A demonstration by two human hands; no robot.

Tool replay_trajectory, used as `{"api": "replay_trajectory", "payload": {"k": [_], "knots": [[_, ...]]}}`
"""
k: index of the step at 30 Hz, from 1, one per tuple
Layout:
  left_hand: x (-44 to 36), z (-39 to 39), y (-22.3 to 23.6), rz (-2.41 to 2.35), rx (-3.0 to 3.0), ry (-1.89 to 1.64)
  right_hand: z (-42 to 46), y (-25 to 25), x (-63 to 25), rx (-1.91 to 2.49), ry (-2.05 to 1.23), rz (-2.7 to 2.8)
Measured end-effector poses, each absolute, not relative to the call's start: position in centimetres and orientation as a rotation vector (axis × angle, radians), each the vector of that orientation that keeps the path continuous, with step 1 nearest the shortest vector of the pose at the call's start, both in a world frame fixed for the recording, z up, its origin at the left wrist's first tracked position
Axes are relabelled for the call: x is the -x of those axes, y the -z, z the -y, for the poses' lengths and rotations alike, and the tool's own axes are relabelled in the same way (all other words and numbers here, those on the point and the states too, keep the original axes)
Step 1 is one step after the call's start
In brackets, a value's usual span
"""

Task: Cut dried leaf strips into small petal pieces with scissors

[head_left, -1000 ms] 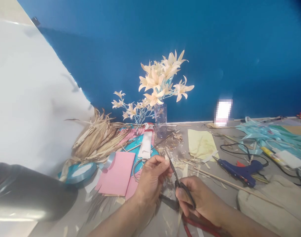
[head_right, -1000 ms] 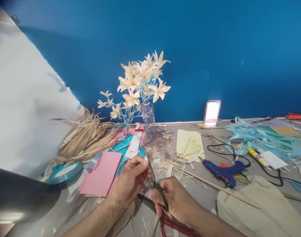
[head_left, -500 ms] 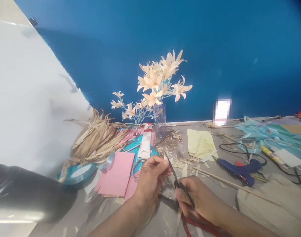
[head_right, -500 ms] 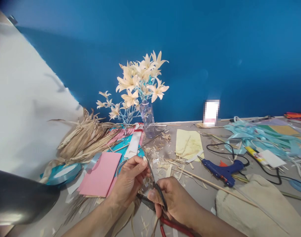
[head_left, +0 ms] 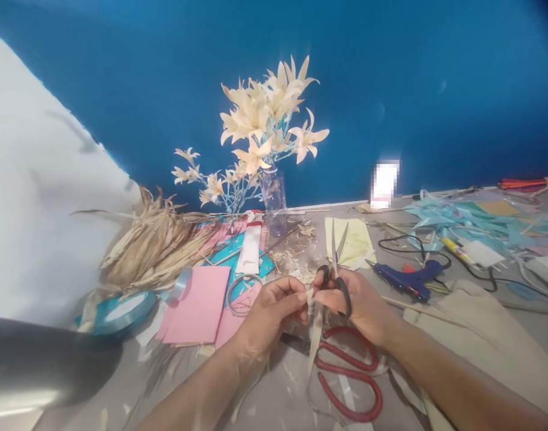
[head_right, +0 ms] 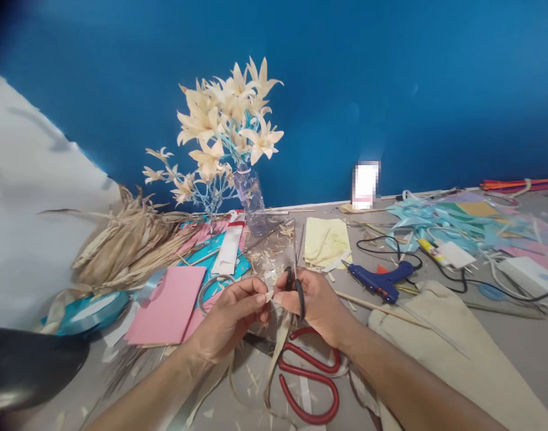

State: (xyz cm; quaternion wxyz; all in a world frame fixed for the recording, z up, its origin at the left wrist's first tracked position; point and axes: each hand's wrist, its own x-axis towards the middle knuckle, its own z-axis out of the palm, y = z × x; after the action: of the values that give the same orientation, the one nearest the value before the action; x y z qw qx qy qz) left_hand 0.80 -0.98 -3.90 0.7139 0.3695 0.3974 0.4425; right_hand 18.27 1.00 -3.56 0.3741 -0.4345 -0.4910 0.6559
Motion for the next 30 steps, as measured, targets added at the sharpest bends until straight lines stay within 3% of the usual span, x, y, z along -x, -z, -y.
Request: {"api": "replay_trajectory", "payload": {"k": [6,25,30], "knots": [[-0.8,1.0,4.5,-0.802,-0.777,-0.833,-0.6,3.9,-18.3,1.009,-1.815,1.195],[-1.1,1.0,5.3,-0.409,-0.653,-0.922,-0.9,4.6,-17.8,0.632,-1.910,0.965],[-1.5,1.2,5.3,-0.508,-0.677,-0.997,-0.8,4.9,-17.4,0.725,-1.828,0.966]]}}
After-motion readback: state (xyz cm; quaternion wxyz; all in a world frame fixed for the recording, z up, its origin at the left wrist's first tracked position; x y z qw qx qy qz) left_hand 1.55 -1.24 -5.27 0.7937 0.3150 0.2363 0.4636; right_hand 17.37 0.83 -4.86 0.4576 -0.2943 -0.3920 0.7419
